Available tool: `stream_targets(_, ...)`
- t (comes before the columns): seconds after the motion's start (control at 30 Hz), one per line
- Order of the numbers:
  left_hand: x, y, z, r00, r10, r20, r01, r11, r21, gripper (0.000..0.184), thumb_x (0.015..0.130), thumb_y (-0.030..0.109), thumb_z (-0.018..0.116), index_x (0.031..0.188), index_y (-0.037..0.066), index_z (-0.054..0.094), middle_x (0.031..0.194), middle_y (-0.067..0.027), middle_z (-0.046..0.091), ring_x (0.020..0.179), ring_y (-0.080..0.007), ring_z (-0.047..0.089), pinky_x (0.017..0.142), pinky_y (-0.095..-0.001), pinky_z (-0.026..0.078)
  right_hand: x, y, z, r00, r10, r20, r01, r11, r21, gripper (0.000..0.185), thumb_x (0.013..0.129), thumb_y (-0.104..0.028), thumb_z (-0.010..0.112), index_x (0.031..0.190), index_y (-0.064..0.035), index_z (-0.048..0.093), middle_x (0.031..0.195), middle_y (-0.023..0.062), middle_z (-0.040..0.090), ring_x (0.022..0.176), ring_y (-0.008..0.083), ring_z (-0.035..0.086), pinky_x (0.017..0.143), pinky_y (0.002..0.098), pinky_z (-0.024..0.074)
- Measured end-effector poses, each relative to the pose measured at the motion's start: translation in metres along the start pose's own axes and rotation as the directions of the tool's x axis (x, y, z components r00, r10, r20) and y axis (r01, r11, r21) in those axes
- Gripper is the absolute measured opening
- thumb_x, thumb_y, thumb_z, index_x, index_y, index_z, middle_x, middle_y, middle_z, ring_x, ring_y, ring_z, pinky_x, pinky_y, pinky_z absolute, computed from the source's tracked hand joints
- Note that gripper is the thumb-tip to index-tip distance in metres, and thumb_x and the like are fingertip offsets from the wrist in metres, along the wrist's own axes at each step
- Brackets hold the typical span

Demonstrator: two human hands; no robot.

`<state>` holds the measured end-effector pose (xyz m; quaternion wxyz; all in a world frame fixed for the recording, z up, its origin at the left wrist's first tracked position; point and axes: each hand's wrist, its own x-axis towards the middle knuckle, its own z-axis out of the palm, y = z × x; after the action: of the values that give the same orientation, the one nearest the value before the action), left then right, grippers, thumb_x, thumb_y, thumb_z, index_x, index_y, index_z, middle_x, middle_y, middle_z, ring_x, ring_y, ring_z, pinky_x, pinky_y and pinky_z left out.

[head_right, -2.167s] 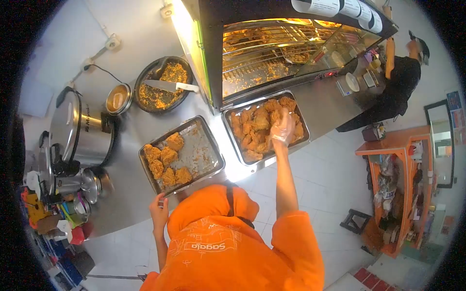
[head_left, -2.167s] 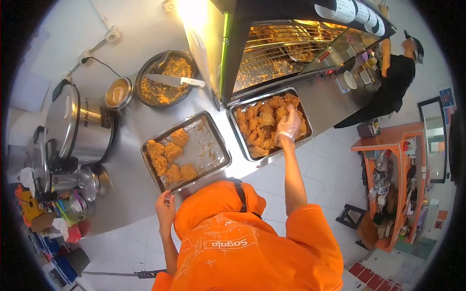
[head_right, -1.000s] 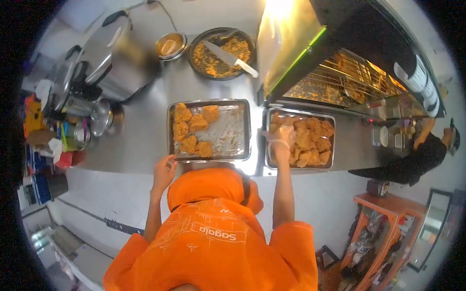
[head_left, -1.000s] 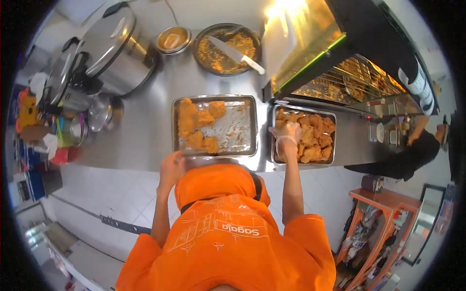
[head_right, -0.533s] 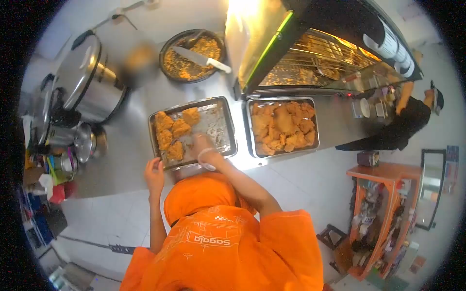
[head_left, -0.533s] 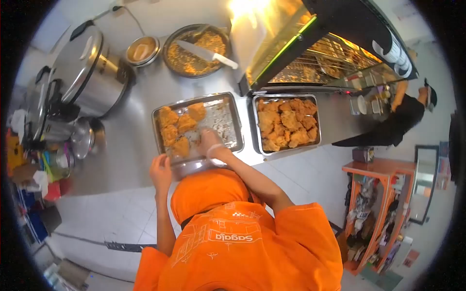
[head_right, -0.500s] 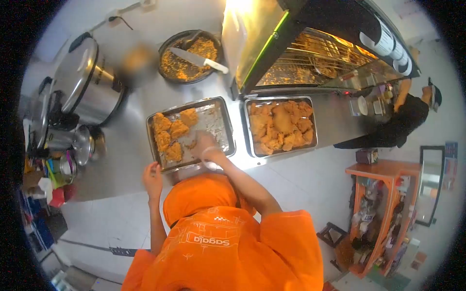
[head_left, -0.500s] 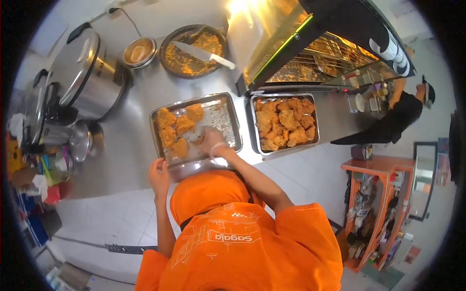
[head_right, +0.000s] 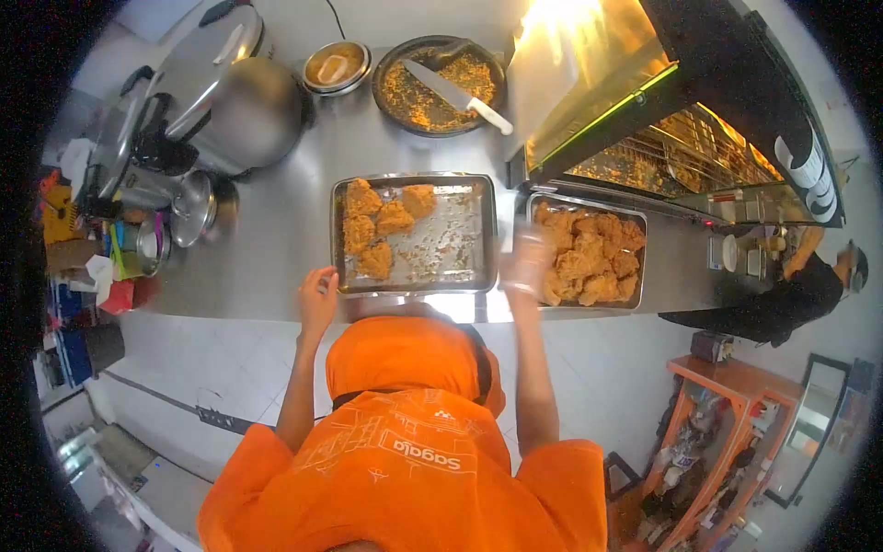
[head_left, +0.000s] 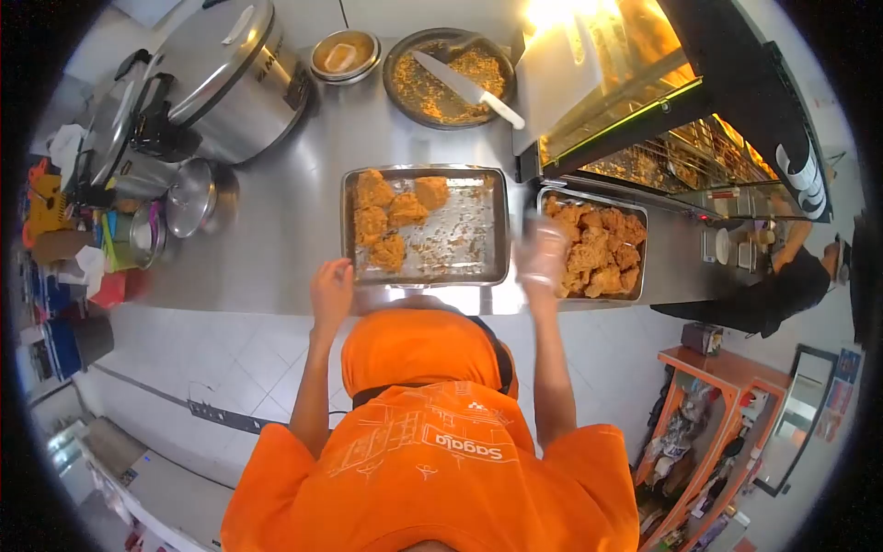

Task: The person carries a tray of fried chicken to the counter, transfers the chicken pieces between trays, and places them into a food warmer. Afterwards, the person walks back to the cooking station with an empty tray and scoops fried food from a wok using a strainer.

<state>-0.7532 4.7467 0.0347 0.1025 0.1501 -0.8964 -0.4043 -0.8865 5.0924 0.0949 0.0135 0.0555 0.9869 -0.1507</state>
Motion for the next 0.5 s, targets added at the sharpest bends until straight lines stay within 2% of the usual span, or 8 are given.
stream_targets(0.03,0.009,0.003,0.001,1.000,0.012,0.006,-0.012,1.000,-0.001,0.012,0.087,0.013,0.065,0.097,0.006,0.067,0.088,-0.0096,0.065,0.076,-0.0247,0.062,0.075,-0.0364,0.048,-0.014,-0.039,-0.004,0.945,-0.313,0.096,0.286,0.932,0.224,0.021,0.081,-0.013,0.064,0.099,-0.0027,0.065,0.094,0.0153,0.064,0.091,0.0296,0.062,0.080,0.0396,0.0507)
stream_targets(0.07,0.019,0.008,0.005,0.999,0.037,-0.016,-0.038,0.999,-0.004,0.012,0.088,0.013,0.064,0.097,0.006,0.067,0.088,-0.0094,0.065,0.076,-0.0243,0.062,0.074,-0.0362,0.048,-0.021,-0.047,0.064,0.750,-0.607,-0.262,0.650,0.602,0.464,0.026,0.081,-0.009,0.061,0.106,-0.0026,0.062,0.100,0.0175,0.063,0.102,0.0309,0.059,0.088,0.0401,0.0494)
stream_targets(0.1,0.028,0.017,0.013,0.997,0.071,-0.030,-0.071,0.997,-0.016,0.012,0.088,0.013,0.064,0.097,0.006,0.067,0.088,-0.0092,0.065,0.076,-0.0238,0.062,0.073,-0.0360,0.048,-0.027,-0.095,0.061,0.714,-0.681,0.163,0.601,0.715,0.356,0.030,0.082,-0.006,0.059,0.111,-0.0021,0.060,0.106,0.0182,0.061,0.110,0.0330,0.056,0.095,0.0406,0.0469)
stream_targets(0.13,0.037,0.024,0.018,0.995,0.103,-0.003,-0.103,0.994,-0.037,0.012,0.088,0.013,0.064,0.097,0.006,0.067,0.088,-0.0092,0.065,0.076,-0.0238,0.062,0.073,-0.0360,0.048,-0.041,-0.110,0.113,0.685,-0.726,0.064,0.697,0.678,0.234,0.018,0.082,-0.009,0.057,0.098,-0.0040,0.065,0.108,0.0193,0.061,0.104,0.0355,0.059,0.092,0.0430,0.0463)
stream_targets(0.17,0.047,0.028,0.017,0.992,0.123,-0.012,-0.123,0.992,-0.024,0.012,0.088,0.012,0.064,0.096,0.005,0.067,0.088,-0.0090,0.065,0.076,-0.0237,0.062,0.072,-0.0359,0.048,-0.034,-0.131,0.130,0.582,-0.711,0.396,0.687,0.690,0.228,0.028,0.082,-0.009,0.060,0.109,-0.0041,0.061,0.103,0.0195,0.061,0.107,0.0341,0.058,0.092,0.0422,0.0489)
stream_targets(0.23,0.058,0.039,0.014,0.988,0.156,-0.008,-0.156,0.988,-0.013,0.012,0.088,0.012,0.064,0.096,0.005,0.067,0.088,-0.0088,0.065,0.076,-0.0235,0.062,0.072,-0.0358,0.048,-0.049,-0.140,0.161,0.638,-0.727,0.254,0.754,0.656,-0.016,0.027,0.082,-0.010,0.060,0.108,-0.0057,0.063,0.103,0.0209,0.062,0.103,0.0317,0.061,0.088,0.0411,0.0506)
stream_targets(0.37,0.057,0.052,-0.003,0.986,0.080,-0.144,-0.091,0.993,-0.069,0.012,0.090,0.013,0.063,0.097,0.004,0.067,0.087,-0.0076,0.064,0.073,-0.0203,0.061,0.065,-0.0327,0.049,-0.029,-0.117,0.137,0.650,-0.724,0.230,0.698,0.689,0.195,0.022,0.078,-0.017,0.066,0.095,-0.0037,0.061,0.092,0.0181,0.063,0.092,0.0327,0.062,0.079,0.0437,0.0519)
stream_targets(0.5,0.023,0.018,-0.020,0.987,-0.020,-0.158,0.014,0.999,-0.038,0.012,0.091,0.014,0.062,0.098,0.004,0.067,0.089,-0.0078,0.063,0.072,-0.0184,0.060,0.062,-0.0310,0.048,-0.029,-0.020,0.086,0.932,-0.334,0.143,0.203,0.805,0.557,0.034,0.072,-0.021,0.074,0.097,-0.0033,0.059,0.094,0.0182,0.064,0.092,0.0320,0.063,0.084,0.0399,0.0521)
